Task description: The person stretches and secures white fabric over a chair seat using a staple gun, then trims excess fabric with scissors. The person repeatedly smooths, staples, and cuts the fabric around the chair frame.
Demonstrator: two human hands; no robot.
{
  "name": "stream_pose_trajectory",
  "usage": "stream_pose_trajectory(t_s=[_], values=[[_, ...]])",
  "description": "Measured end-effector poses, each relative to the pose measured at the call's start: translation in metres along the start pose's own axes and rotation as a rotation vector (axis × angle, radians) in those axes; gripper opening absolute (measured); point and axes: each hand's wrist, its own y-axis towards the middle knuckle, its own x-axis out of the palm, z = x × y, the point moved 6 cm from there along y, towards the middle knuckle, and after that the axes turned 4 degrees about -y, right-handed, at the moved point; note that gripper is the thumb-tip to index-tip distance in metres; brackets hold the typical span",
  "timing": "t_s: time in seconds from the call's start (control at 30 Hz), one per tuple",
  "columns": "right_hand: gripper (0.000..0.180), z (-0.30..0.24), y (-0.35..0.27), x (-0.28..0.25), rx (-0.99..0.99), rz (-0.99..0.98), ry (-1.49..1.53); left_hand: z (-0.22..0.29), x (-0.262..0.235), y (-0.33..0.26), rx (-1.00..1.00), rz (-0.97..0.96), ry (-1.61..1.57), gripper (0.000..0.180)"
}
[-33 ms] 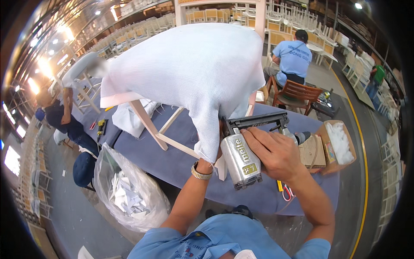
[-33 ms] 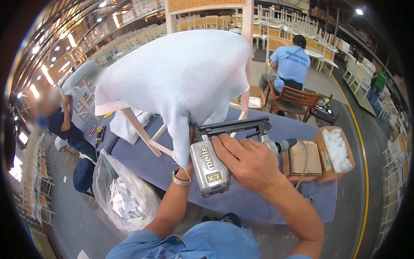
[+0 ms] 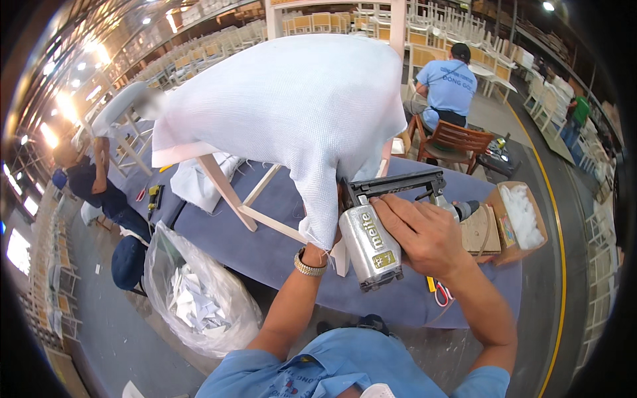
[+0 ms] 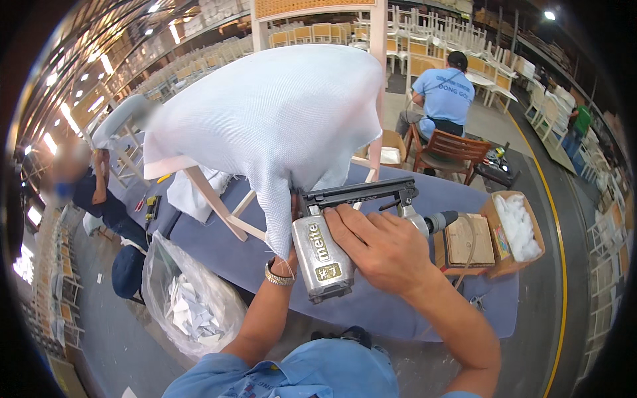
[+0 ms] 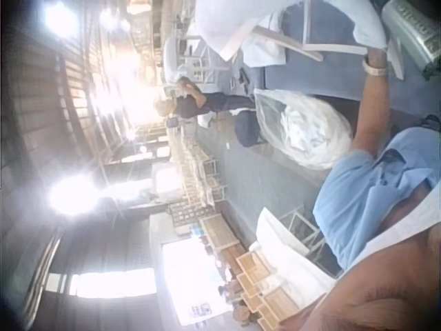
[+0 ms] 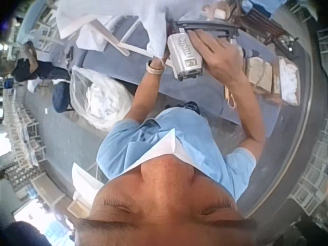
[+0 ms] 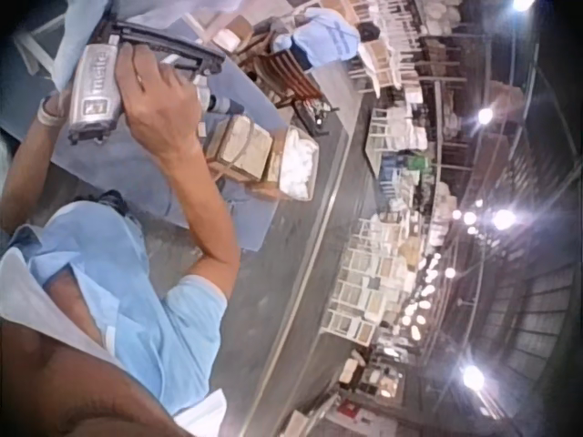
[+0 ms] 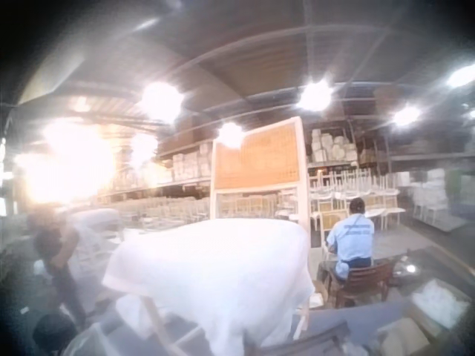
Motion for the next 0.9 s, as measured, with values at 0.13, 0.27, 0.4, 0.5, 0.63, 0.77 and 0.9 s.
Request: stream_pose_trajectory(t_s=[0.13,0.27,0.4,0.5,0.63,0.77,0.9], values=[[0.040,-0.010,0.009,-0.004,-0.001,-0.052,-0.078,-0.002,-0.002,0.002,-0.002,-0.025,-0.003,0.051],[0.035,-0.013,0.019,-0.006,0.006,-0.093,-0.180,-0.003,0.002,0.002,0.007,-0.041,-0.023,0.051],[0.031,-0.016,0.027,-0.010,0.048,-0.195,-0.171,-0.002,-0.001,-0.001,0.009,-0.059,-0.010,0.052],[0.031,-0.014,0.027,-0.010,0.077,-0.256,-0.119,-0.003,-0.003,-0.008,0.015,-0.081,0.021,0.052],[0.043,-0.011,0.016,-0.006,0.185,-0.301,0.081,-0.007,-0.012,-0.008,0.025,-0.098,0.077,0.053],[0.059,-0.011,-0.035,0.000,0.400,-0.318,0.336,0.007,-0.016,-0.006,0.042,-0.045,0.155,0.054],[0.055,0.007,-0.169,0.059,0.774,-0.551,0.422,0.015,-0.003,-0.011,0.067,0.002,0.269,0.055]])
